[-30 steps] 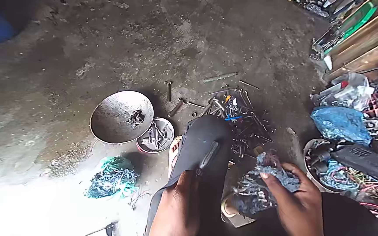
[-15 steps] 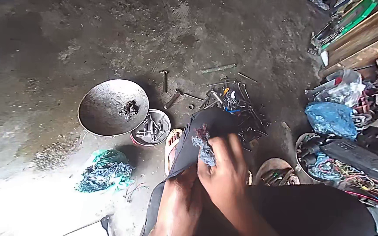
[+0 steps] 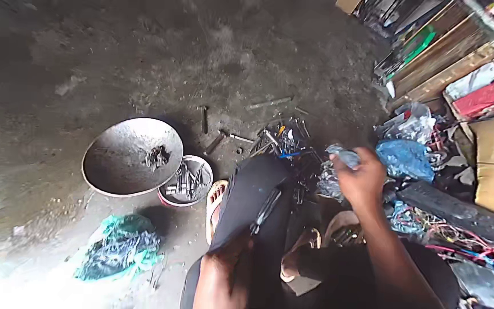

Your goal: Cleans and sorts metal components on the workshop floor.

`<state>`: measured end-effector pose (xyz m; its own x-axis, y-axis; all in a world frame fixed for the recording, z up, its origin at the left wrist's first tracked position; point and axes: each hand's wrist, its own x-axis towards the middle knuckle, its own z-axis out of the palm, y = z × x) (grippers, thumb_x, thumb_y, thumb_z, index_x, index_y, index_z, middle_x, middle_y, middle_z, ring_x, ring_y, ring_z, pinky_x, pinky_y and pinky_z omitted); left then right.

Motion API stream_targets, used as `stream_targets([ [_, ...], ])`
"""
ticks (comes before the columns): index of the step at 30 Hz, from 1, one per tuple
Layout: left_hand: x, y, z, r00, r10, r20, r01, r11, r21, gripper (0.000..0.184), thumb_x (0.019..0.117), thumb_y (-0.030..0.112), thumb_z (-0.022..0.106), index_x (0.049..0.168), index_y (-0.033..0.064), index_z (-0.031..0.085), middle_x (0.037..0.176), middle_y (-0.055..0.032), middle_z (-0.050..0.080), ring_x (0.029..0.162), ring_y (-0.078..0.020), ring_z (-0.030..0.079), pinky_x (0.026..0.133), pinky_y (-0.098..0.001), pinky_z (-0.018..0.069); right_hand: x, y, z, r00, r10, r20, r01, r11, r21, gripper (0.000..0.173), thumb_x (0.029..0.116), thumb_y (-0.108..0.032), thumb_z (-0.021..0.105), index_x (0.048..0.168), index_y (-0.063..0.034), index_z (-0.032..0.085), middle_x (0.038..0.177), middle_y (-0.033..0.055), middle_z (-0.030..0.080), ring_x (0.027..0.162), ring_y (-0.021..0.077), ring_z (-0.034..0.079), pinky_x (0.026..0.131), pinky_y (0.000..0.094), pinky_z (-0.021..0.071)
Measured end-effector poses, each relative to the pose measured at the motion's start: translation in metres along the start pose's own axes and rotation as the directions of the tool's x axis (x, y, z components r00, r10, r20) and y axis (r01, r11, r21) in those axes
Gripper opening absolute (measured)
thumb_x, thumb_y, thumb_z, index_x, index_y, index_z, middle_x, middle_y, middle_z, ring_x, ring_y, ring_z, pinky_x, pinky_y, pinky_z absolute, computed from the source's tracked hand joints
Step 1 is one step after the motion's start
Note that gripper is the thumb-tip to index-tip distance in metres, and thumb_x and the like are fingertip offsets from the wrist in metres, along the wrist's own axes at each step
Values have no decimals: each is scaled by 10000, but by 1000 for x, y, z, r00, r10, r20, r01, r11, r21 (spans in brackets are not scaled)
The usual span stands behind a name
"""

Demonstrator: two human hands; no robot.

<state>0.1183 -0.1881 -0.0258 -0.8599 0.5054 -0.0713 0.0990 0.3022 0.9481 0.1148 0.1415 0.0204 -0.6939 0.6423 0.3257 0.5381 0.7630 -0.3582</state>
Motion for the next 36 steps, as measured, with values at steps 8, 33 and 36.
stream_targets([
  [8,-3,11,7,998,46,-43,-38,986,160,239,993,148,527,887,88,733,733,-19,686,675,-86,654,623,-303,545,-120,-121,8,945,-326,17,308,909,280,259,831,-283,775,979,-76,726,963,63,705,776,105,684,607,268,581],
  [33,-10,0,21,920,366,-139,-245,816,524,227,988,166,587,1077,72,774,937,-103,763,822,-184,730,711,-302,584,-137,-95,-11,973,-223,62,179,895,409,231,860,-265,778,966,-64,743,915,23,715,853,54,675,728,212,585],
  [36,-10,-5,26,897,414,-155,-277,799,533,219,998,117,579,1073,75,781,947,-87,768,845,-163,729,732,-264,575,-90,-71,24,970,-230,-79,232,973,8,176,816,-276,727,854,-107,701,853,90,667,712,195,657,557,353,533],
])
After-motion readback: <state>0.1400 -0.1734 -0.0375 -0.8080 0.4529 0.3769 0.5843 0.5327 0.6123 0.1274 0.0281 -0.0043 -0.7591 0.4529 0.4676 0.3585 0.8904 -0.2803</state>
